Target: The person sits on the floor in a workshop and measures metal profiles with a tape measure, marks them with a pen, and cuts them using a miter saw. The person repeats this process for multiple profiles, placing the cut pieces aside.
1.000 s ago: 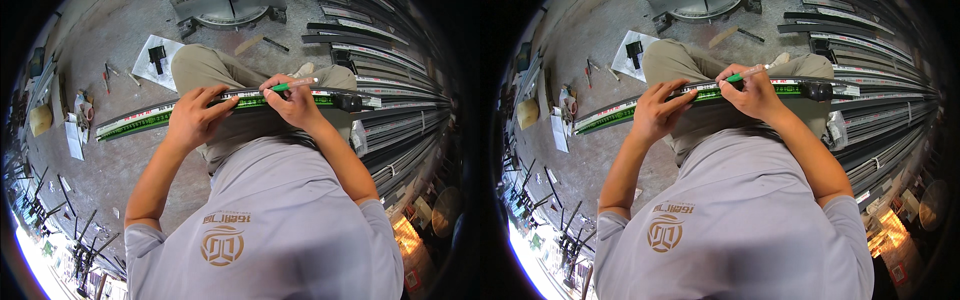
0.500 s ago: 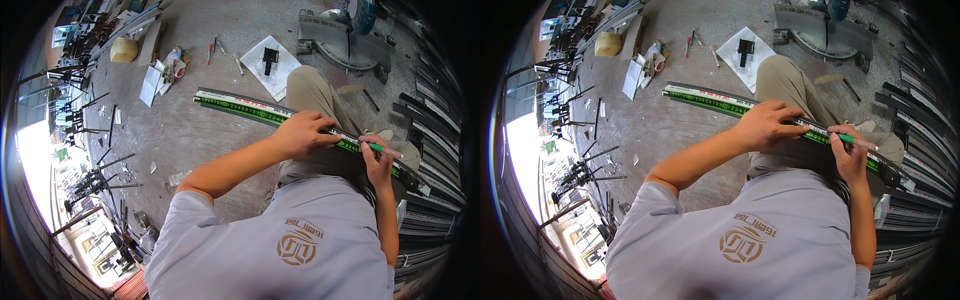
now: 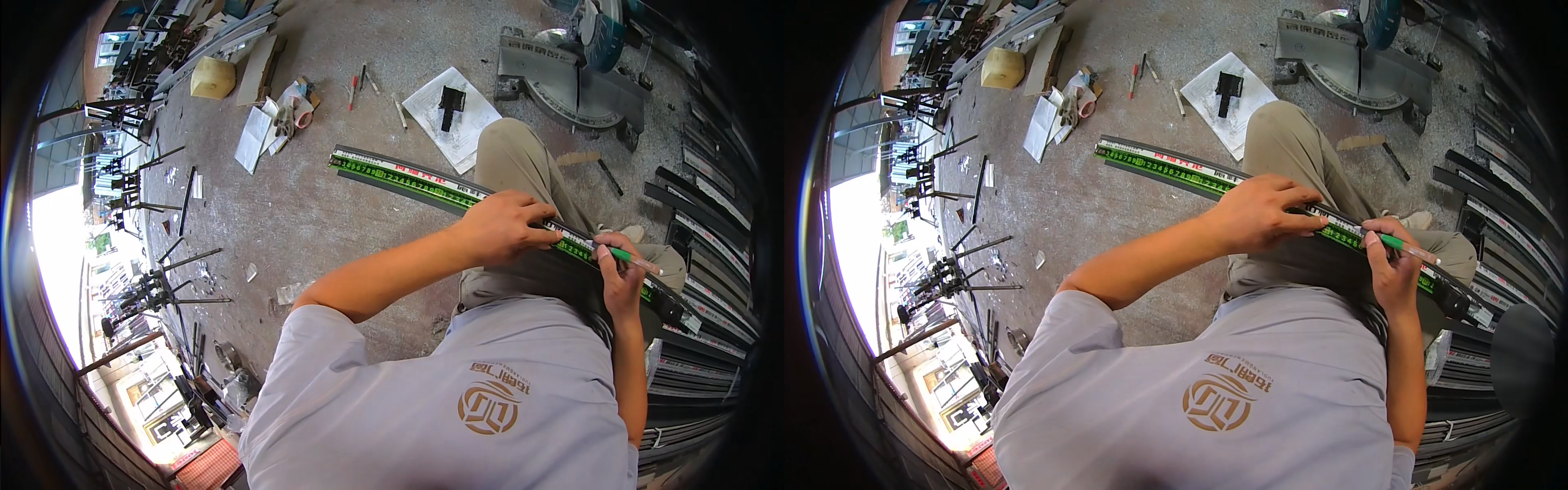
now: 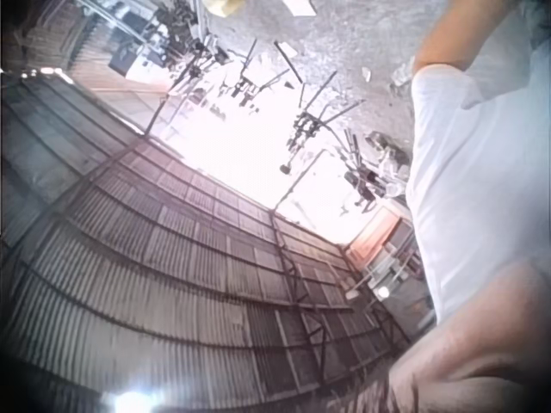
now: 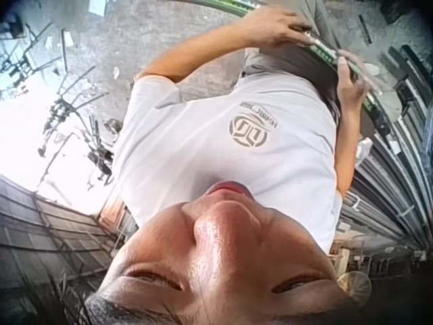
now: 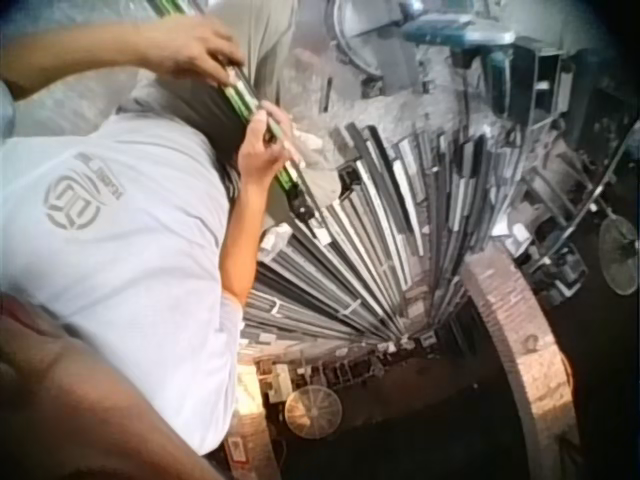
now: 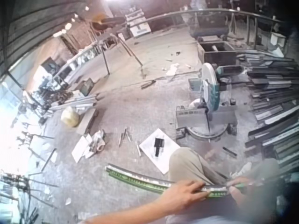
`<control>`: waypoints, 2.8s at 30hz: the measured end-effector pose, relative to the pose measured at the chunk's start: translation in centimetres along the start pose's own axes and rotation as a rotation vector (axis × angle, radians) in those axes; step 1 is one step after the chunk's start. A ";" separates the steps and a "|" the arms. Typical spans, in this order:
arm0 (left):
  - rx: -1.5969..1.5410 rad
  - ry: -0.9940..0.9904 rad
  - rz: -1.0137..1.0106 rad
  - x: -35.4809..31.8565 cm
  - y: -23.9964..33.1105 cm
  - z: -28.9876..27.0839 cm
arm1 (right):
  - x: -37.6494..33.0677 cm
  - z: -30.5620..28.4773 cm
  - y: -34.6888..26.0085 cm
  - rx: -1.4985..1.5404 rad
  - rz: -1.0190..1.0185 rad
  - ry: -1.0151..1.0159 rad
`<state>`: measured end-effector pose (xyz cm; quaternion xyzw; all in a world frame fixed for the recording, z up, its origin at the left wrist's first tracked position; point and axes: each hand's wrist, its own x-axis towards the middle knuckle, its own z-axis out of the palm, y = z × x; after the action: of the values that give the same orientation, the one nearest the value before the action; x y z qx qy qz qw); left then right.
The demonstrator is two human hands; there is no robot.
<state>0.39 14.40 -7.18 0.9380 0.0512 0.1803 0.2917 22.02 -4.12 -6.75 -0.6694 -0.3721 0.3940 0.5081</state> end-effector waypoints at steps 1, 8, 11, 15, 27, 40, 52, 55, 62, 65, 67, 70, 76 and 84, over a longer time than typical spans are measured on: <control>-0.002 -0.014 -0.008 0.0 0.0 0.0 | 0.0 0.0 0.1 0.001 -0.016 0.009; -0.001 -0.107 -0.015 0.5 0.0 -0.5 | -0.6 -0.7 0.1 -0.095 -0.025 0.038; 0.020 -0.078 0.003 -0.3 -0.7 -0.1 | 0.6 0.4 -0.9 -0.216 -0.100 0.014; 0.072 -0.120 -0.033 1.0 0.2 -0.2 | 0.7 -0.4 -0.1 -0.156 -0.039 0.001; 0.040 -0.111 -0.011 1.0 0.2 -0.1 | 0.9 0.0 0.0 -0.213 -0.178 -0.016; 0.047 -0.126 -0.026 1.2 0.4 0.1 | 0.9 0.3 2.0 -0.150 -0.191 -0.009; 0.053 -0.137 -0.029 1.4 0.5 0.1 | 0.9 0.1 1.4 -0.100 -0.139 -0.036; 0.053 -0.140 -0.037 1.3 0.4 0.3 | 1.0 0.1 1.5 -0.134 -0.184 -0.015; 0.063 -0.137 -0.030 1.3 0.5 0.2 | 1.1 0.0 1.6 -0.141 -0.207 -0.029; 0.059 -0.139 -0.027 1.2 0.5 0.3 | 0.9 0.1 1.1 -0.155 -0.169 -0.022; 0.051 -0.147 -0.039 1.3 0.4 0.3 | 1.0 -0.1 1.3 -0.138 -0.194 -0.040; 0.058 -0.141 -0.028 1.2 0.4 0.3 | 1.1 0.1 0.9 -0.196 -0.182 -0.006; 0.056 -0.138 -0.026 1.1 0.3 0.4 | 1.2 -0.1 0.9 -0.186 -0.167 -0.036; 0.051 -0.118 0.000 1.1 0.0 0.4 | 0.2 -1.9 -1.4 0.019 -0.065 0.120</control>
<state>1.57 14.38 -7.13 0.9540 0.0383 0.1234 0.2704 23.69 -4.37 -5.04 -0.6744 -0.3589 0.3399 0.5485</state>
